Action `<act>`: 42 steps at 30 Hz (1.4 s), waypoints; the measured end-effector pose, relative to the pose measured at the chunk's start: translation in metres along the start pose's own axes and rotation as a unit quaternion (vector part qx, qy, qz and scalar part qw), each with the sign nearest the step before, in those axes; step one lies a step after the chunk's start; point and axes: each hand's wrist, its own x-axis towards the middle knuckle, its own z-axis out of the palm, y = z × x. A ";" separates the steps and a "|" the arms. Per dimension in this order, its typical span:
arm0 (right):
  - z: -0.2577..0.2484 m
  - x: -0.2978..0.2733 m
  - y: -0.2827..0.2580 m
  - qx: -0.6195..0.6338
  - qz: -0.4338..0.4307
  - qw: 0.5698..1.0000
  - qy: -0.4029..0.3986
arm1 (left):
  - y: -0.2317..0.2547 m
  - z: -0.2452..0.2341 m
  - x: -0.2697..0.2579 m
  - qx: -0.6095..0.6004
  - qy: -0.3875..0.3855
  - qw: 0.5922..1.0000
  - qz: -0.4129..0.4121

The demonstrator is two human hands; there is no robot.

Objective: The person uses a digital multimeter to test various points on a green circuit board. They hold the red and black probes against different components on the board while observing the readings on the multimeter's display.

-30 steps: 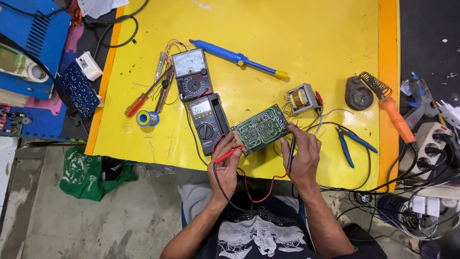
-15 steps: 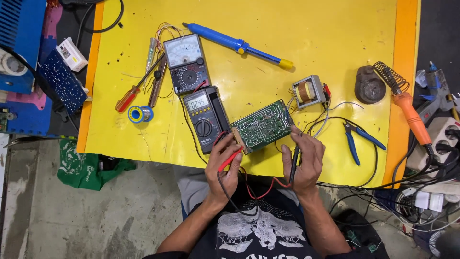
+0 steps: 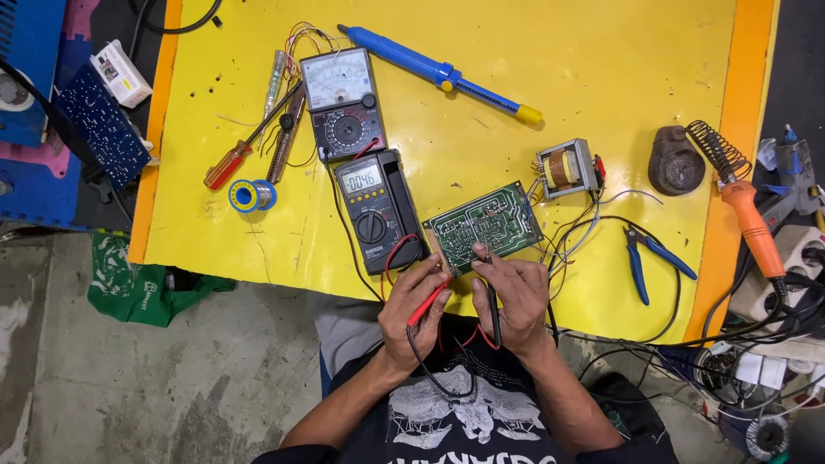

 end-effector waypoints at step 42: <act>0.002 0.005 0.001 0.017 0.002 1.000 0.000 | -0.002 0.005 0.007 0.025 0.008 0.999 0.034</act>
